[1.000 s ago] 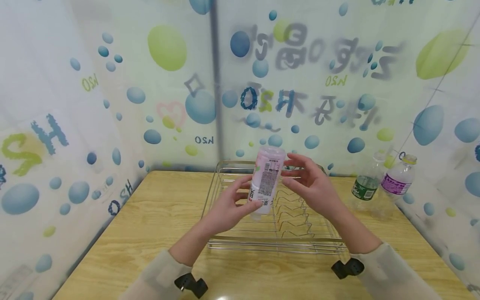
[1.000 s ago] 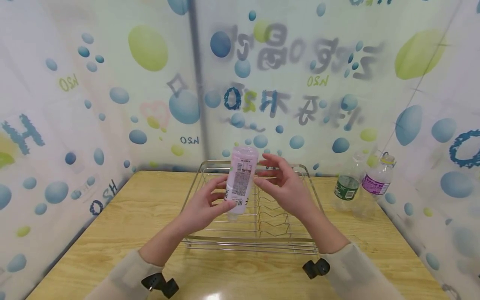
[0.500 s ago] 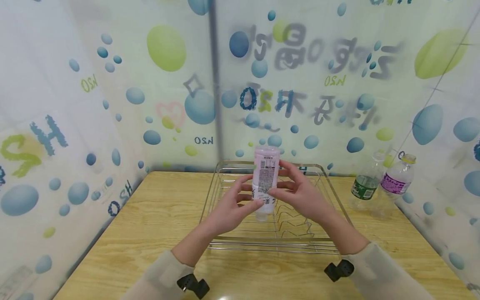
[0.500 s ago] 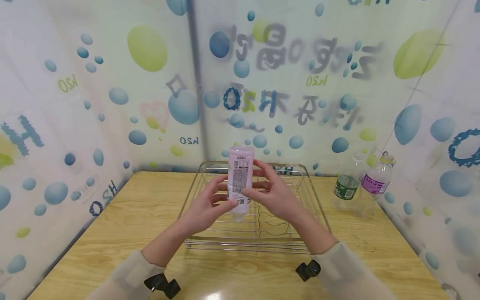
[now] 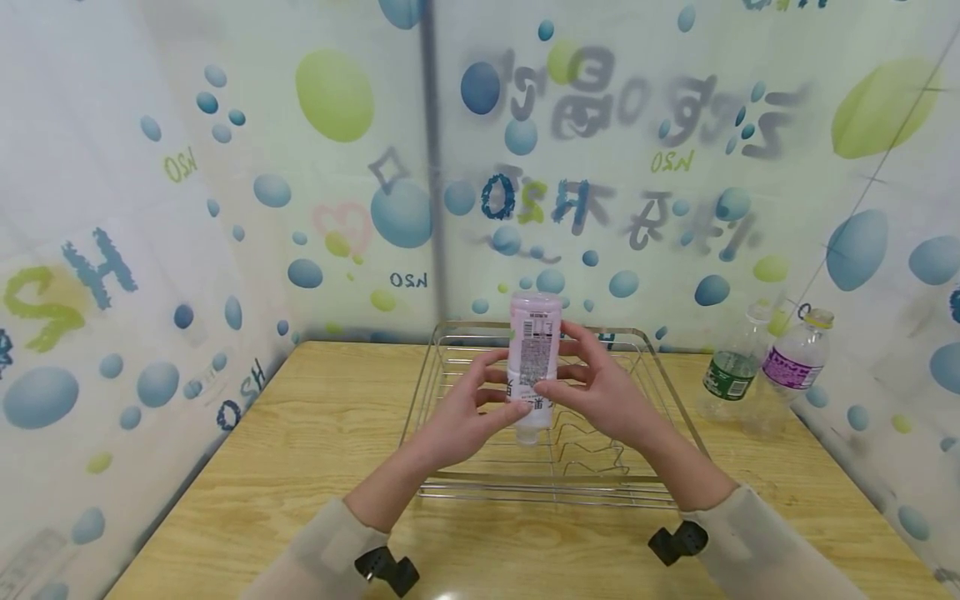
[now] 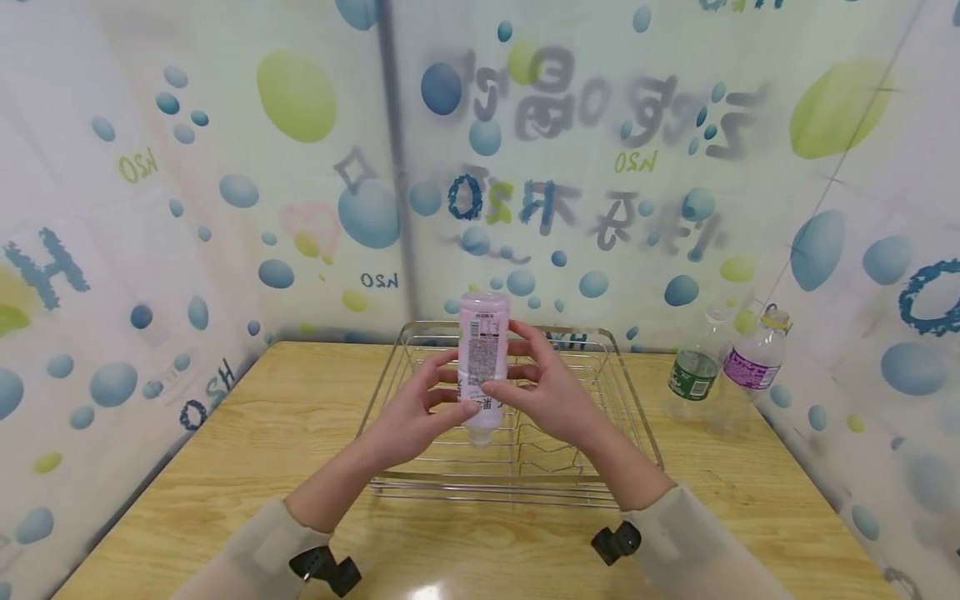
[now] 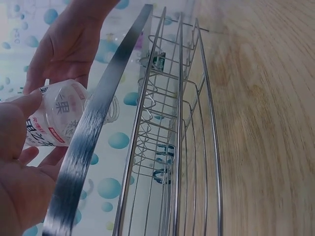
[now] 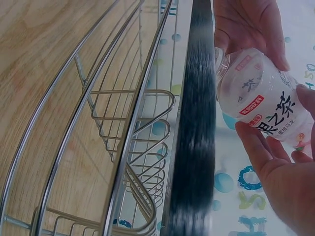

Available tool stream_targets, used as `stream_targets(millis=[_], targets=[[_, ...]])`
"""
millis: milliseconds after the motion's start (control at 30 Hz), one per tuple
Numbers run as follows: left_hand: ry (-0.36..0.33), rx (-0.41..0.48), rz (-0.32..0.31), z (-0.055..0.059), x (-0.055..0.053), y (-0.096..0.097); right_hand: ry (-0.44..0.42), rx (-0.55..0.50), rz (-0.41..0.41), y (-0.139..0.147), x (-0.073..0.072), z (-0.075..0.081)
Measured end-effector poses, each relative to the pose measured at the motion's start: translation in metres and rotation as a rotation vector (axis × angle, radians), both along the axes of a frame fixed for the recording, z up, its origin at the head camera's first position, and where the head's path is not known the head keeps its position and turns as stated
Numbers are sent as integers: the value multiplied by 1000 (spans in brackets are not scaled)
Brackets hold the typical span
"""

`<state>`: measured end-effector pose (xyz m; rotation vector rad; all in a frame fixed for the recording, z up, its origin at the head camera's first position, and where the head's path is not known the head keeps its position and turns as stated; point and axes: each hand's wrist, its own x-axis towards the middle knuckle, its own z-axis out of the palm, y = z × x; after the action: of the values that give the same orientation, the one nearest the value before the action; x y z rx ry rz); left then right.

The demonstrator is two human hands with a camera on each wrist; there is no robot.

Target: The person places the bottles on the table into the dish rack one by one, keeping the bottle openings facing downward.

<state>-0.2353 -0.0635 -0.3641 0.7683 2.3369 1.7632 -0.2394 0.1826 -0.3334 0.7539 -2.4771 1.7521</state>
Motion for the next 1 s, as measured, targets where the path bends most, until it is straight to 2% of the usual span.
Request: stream_targets(millis=[133,300,500,633,733,833,933,1000], targets=[[33,-30,12,1,0,-8,12,-4,3,2,1,-1],[112,-104,115,-3,1,-38,16,-8,1,6,1,-3],[267,-148,265,-19,-2,-82,2,-6,-16,13,0,-5],[308,-162,333,-30,0,-104,3,-9,-12,16,-1,-8],[277,-183,336,-39,3,-114,-5,-12,-15,17,-2,-9],[178,-198,298,-47,4,-121,-8,-18,-13,17,-4,-9],[62,-169,241,-52,5,-125,-12,-25,-10,17,-5,-8],[10,-130,203,-55,5,-127,-11,-26,-14,16,-6,-7]])
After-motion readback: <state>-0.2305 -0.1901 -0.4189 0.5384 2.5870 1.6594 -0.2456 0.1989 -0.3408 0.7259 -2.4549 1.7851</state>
